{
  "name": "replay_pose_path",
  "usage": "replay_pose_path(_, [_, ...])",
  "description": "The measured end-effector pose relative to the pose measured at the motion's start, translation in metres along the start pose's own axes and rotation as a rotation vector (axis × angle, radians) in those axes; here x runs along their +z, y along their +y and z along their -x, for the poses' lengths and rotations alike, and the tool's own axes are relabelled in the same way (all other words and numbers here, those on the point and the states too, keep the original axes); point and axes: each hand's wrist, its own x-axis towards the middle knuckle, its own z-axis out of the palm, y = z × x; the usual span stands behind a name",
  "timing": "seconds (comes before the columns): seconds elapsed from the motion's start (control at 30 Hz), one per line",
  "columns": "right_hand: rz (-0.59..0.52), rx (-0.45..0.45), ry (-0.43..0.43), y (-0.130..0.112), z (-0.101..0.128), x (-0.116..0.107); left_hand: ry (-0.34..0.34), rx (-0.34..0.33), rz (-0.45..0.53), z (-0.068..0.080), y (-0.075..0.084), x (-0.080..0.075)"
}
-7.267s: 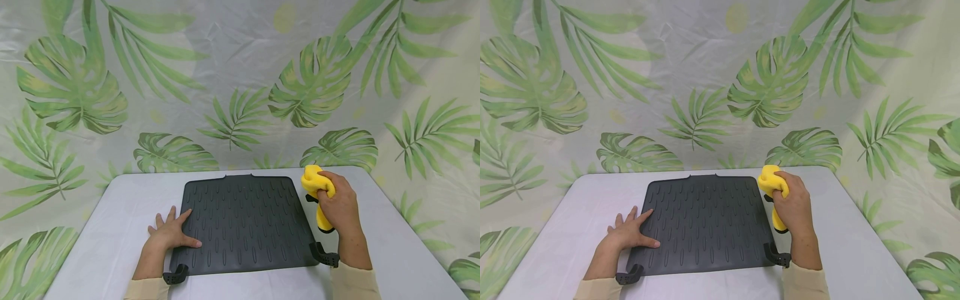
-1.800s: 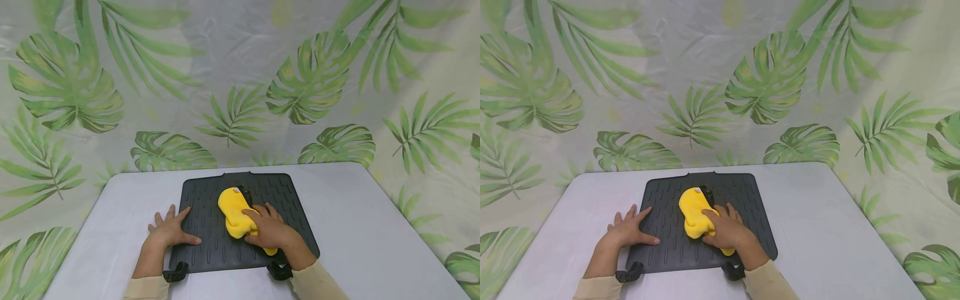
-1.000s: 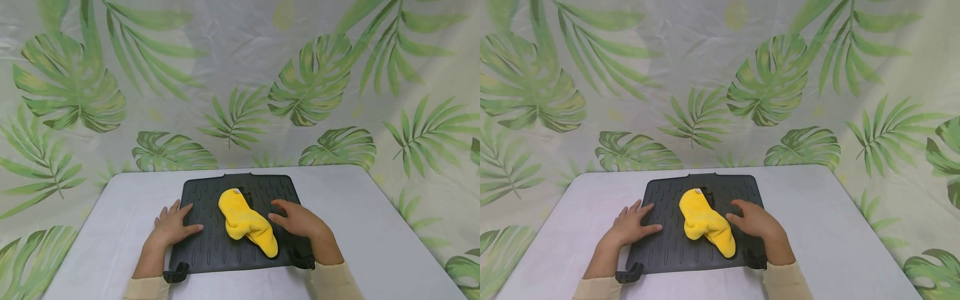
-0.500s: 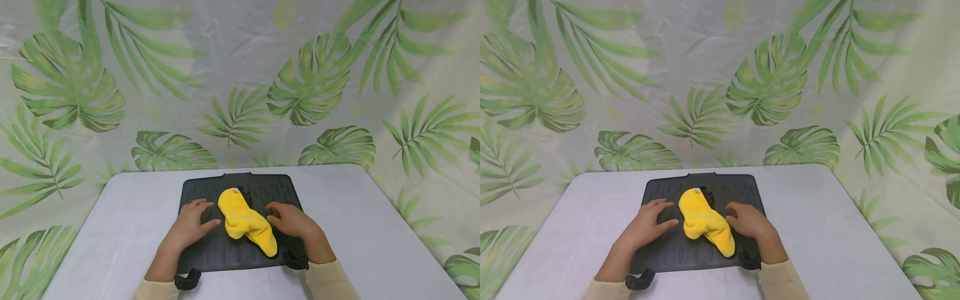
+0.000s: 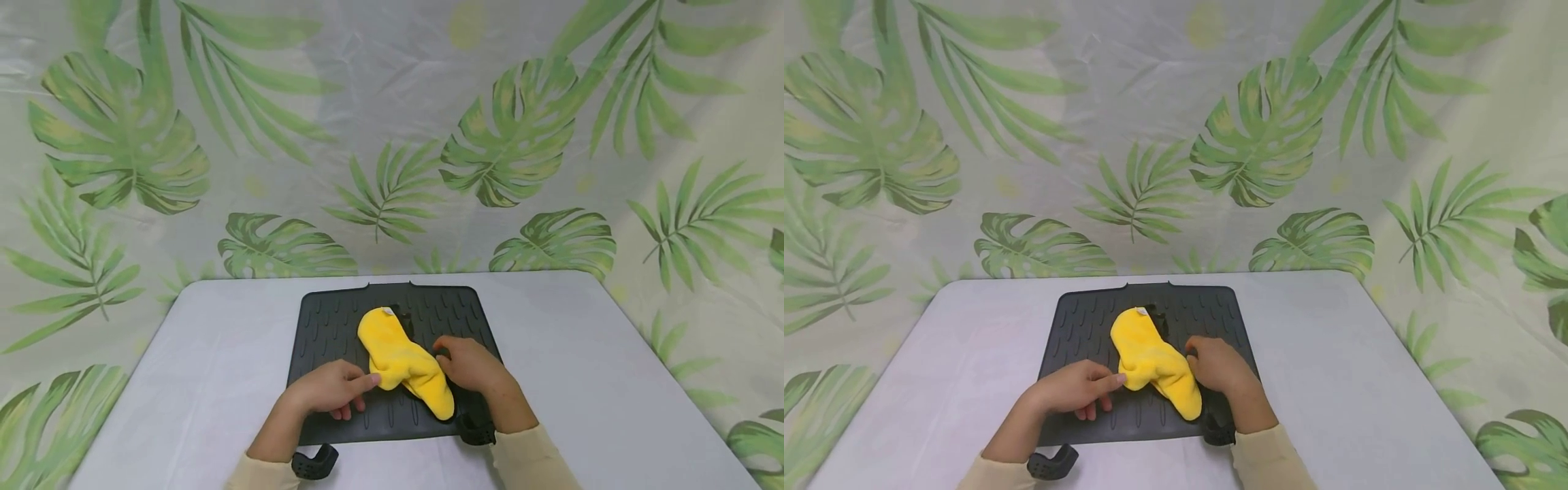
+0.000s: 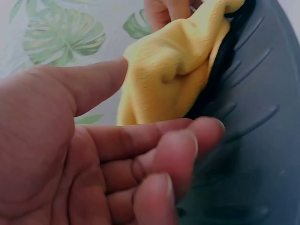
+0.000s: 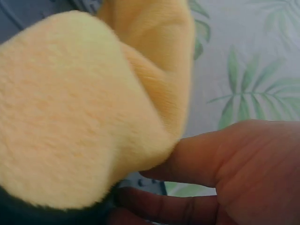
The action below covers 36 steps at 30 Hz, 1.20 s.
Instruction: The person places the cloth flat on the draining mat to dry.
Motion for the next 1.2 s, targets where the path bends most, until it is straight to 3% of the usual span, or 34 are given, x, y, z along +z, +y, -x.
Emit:
replay_pose_path(0.53, [-0.058,-0.047,0.024,-0.011,-0.002,0.011,0.072,0.027,0.325,-0.018,-0.002,0.015])
replay_pose_path(0.73, [-0.075,-0.032,0.007,-0.013,-0.004,0.015,0.057,0.022,0.467,-0.022,-0.002,0.021])
replay_pose_path(1.2, [-0.098,-0.024,-0.018,-0.014,-0.004,0.02,0.081,0.031,0.474,-0.024,-0.003,0.02])
